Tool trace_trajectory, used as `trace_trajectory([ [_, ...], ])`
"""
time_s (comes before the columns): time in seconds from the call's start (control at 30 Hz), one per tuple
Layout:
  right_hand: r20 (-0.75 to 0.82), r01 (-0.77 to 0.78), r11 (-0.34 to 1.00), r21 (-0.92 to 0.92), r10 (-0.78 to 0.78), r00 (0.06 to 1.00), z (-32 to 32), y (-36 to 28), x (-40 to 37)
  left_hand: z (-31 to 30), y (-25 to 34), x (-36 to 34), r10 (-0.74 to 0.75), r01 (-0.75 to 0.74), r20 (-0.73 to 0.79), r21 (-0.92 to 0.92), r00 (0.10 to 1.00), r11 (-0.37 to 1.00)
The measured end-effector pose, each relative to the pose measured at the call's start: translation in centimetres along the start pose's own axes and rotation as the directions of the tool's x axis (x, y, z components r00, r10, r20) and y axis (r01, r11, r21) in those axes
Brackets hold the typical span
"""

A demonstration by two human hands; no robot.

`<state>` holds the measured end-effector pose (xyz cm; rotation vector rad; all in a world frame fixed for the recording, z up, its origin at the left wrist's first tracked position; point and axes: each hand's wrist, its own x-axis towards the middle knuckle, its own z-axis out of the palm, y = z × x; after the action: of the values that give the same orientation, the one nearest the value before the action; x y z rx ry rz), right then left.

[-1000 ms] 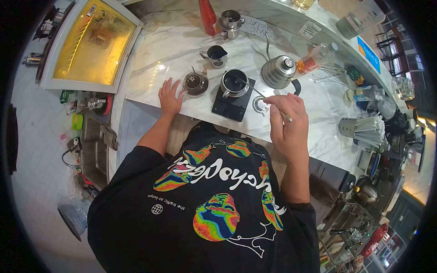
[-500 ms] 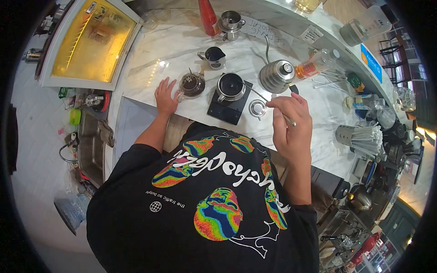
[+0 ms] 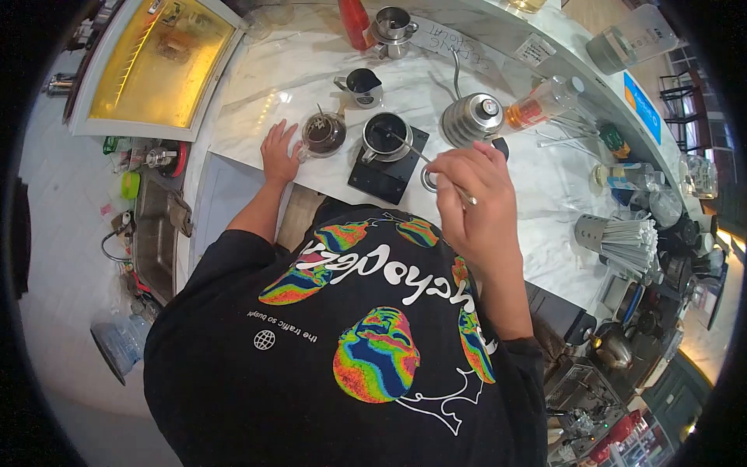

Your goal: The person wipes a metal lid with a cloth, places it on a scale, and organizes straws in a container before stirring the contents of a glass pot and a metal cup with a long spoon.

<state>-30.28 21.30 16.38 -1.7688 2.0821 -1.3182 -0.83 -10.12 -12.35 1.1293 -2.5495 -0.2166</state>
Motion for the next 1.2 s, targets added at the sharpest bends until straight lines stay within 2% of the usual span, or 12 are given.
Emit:
trace_trajectory([
  [0.3,-0.018,0.046,0.999,-0.018,-0.046,0.999,-0.2,-0.2,0.4,0.2,-0.2,0.0,0.008,-0.008,-0.003,0.017,1.0,1.0],
  [0.43,-0.039,0.002,1.0,-0.01,-0.003,0.999,0.5,-0.1,0.9,0.1,-0.4,-0.2,0.0,0.0,-0.018,-0.006,1.0,1.0],
  [0.67,-0.019,0.044,0.999,-0.017,-0.045,0.999,0.1,-0.1,0.7,0.1,-0.1,0.0,-0.003,0.003,-0.012,0.0,1.0,1.0],
  [1.2,-0.073,0.008,1.0,0.006,-0.007,0.997,0.0,0.9,1.4,0.4,-0.1,-0.1,-0.017,0.017,-0.001,0.027,1.0,0.999],
])
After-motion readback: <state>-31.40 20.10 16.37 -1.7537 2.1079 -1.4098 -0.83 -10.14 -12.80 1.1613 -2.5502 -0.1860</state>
